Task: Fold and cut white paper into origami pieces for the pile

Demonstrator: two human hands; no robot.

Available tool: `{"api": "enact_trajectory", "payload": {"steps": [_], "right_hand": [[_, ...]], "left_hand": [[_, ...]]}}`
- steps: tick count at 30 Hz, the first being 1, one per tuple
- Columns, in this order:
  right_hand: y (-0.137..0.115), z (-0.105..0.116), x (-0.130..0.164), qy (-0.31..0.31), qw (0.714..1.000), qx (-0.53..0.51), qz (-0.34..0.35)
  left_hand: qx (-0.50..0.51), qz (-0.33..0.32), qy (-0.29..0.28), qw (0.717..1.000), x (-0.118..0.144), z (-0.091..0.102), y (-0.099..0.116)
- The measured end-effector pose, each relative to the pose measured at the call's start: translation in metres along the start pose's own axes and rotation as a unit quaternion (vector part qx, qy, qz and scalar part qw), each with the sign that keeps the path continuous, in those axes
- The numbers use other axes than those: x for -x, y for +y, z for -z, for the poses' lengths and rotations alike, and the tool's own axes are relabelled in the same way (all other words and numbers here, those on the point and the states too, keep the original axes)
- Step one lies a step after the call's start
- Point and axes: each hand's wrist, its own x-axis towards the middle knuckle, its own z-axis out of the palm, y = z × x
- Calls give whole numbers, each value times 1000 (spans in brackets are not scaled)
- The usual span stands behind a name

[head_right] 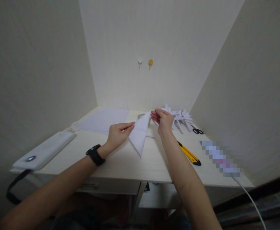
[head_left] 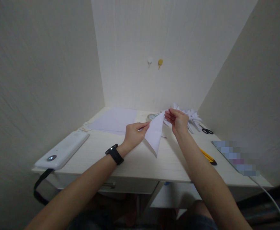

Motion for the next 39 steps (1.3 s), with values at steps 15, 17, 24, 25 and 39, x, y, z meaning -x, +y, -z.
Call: {"api": "enact_trajectory", "payload": {"steps": [15,17,24,25,39], "right_hand": [[17,-10,19,-128,986,91,-57],[17,-10,18,-120,988,86,-50],[15,-13,21,-99,991,80,-36],[13,-13,21,-87,993,76,-36],[17,-14,26,-75,991,97,-59]], "left_hand": [[29,100,4,995,-2,-4,-4],[41,112,7,993,-3,-5,-3],[67,130,8,989,-3,-5,-3],[69,132,5,989,-3,-5,-3],[68,138,17,988,-2,-4,-8]]}}
